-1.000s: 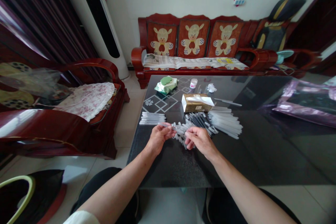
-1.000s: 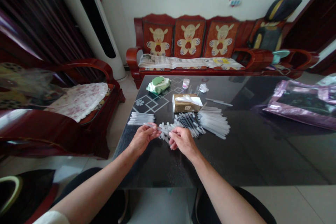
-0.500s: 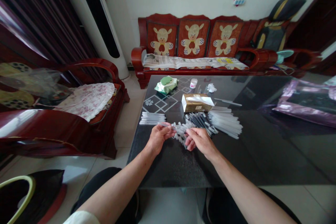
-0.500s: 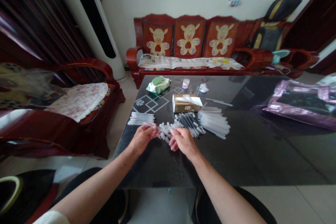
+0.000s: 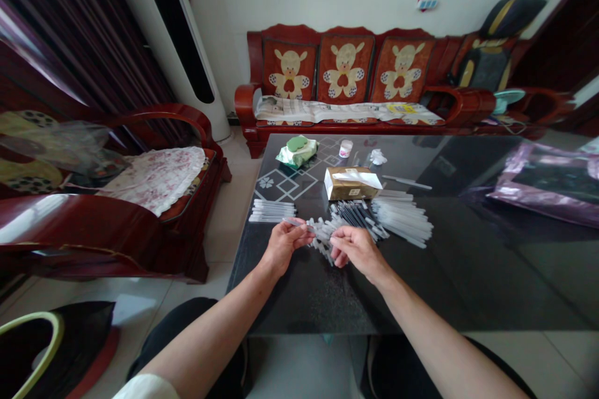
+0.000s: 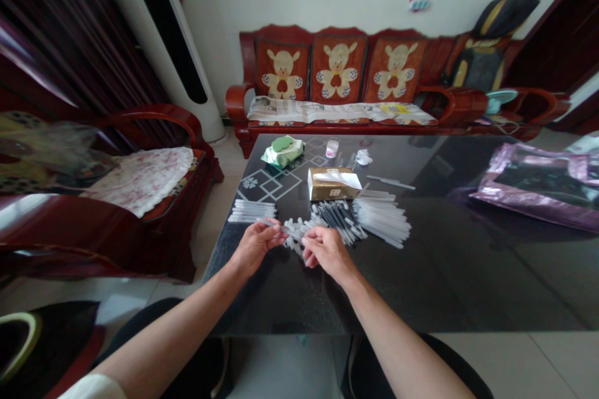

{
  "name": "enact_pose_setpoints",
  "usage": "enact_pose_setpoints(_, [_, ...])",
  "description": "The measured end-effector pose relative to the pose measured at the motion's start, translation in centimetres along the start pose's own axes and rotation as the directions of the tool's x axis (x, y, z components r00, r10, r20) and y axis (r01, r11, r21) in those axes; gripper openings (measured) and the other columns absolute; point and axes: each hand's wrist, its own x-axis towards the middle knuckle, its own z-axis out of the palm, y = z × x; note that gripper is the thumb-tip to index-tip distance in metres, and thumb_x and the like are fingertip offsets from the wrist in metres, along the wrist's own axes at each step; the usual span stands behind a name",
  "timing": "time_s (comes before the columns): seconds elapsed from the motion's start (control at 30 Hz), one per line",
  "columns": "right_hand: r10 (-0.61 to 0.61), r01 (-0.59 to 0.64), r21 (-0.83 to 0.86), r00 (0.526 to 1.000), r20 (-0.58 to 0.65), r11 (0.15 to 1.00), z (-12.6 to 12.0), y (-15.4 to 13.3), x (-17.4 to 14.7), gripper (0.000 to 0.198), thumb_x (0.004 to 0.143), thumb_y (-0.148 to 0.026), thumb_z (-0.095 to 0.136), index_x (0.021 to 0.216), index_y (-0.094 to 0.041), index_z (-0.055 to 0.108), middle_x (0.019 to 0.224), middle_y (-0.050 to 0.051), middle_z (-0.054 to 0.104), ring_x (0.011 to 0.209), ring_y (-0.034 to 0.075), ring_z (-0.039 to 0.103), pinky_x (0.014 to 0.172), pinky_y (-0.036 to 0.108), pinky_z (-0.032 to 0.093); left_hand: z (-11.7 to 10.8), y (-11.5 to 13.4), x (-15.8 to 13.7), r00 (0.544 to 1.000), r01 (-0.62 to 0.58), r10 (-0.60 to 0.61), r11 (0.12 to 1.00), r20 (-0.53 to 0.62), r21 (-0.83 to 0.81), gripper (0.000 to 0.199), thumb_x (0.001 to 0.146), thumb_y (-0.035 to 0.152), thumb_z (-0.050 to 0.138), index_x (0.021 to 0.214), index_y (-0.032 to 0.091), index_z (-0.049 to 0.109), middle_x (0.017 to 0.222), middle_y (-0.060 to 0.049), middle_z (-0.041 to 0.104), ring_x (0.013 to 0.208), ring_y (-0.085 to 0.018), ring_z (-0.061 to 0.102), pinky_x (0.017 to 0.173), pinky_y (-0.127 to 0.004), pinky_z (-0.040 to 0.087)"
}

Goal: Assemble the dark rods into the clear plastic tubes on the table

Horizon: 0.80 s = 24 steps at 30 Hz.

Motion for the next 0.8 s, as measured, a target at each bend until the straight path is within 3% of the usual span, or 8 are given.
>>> enact_pose_setpoints(0.4, [0.128, -0.128, 0.037, 0.992, 0.012, 0.991, 0.5, -0.2, -0.1, 0.043, 0.085, -0.053, 0.050, 0.082, -0.012, 0.059, 0.054, 0.004, 0.065, 0.038, 0.014, 0.060, 0.037, 0.024, 0.048, 0.1, 0.0, -0.2, 0.999, -0.024, 0.022, 0.998, 0.034, 0.051, 0.032, 0.067, 0.028, 0.080, 0.087, 0.013, 0.061, 0.077, -0.005, 0.070, 0.068, -0.017, 0.069, 0.067, -0.028, 0.055])
enact_pose_setpoints(0.5, [0.072, -0.074, 0.020, 0.995, 0.067, 0.997, 0.7, -0.3, -0.2, 0.039, 0.080, -0.049, 0.060, 0.092, -0.012, 0.061, 0.060, 0.002, 0.066, 0.045, 0.015, 0.063, 0.043, 0.025, 0.052, 0.3, -0.3, -0.5, 0.997, -0.018, 0.012, 0.997, 0.072, 0.080, 0.031, 0.067, 0.029, 0.079, 0.087, 0.013, 0.061, 0.078, -0.006, 0.069, 0.068, -0.017, 0.068, 0.068, -0.029, 0.055])
enact_pose_setpoints(0.6, [0.013, -0.010, -0.033, 0.995, 0.098, 0.999, 0.4, -0.5, -0.2, 0.035, 0.079, -0.046, 0.062, 0.078, -0.012, 0.063, 0.058, 0.002, 0.064, 0.041, 0.012, 0.059, 0.040, 0.022, 0.048, 0.4, -0.1, -0.3, 0.988, -0.044, 0.017, 0.983, 0.150, 0.180, 0.031, 0.071, 0.032, 0.076, 0.091, 0.013, 0.063, 0.081, -0.007, 0.069, 0.071, -0.017, 0.067, 0.069, -0.030, 0.054])
enact_pose_setpoints(0.7, [-0.024, 0.025, 0.022, 0.999, -0.046, 0.999, -1.0, -0.9, -0.1, 0.035, 0.080, -0.047, 0.061, 0.075, -0.012, 0.063, 0.057, 0.001, 0.063, 0.036, 0.009, 0.053, 0.035, 0.020, 0.043, -0.5, 0.9, 0.6, 0.977, -0.210, 0.183, 0.918, 0.108, 0.338, 0.032, 0.074, 0.034, 0.072, 0.099, 0.014, 0.065, 0.084, -0.007, 0.069, 0.075, -0.018, 0.065, 0.069, -0.029, 0.052])
enact_pose_setpoints(0.8, [-0.021, 0.048, 0.125, 0.977, -0.210, 0.991, -2.9, -1.3, 0.0, 0.037, 0.077, -0.048, 0.064, 0.083, -0.012, 0.064, 0.057, 0.000, 0.062, 0.037, 0.009, 0.053, 0.036, 0.021, 0.044, -1.8, 2.0, 1.6, 0.927, -0.331, 0.370, 0.736, 0.058, 0.590, 0.023, 0.076, 0.027, 0.068, 0.096, 0.016, 0.068, 0.080, -0.005, 0.068, 0.067, -0.015, 0.062, 0.064, -0.026, 0.049])
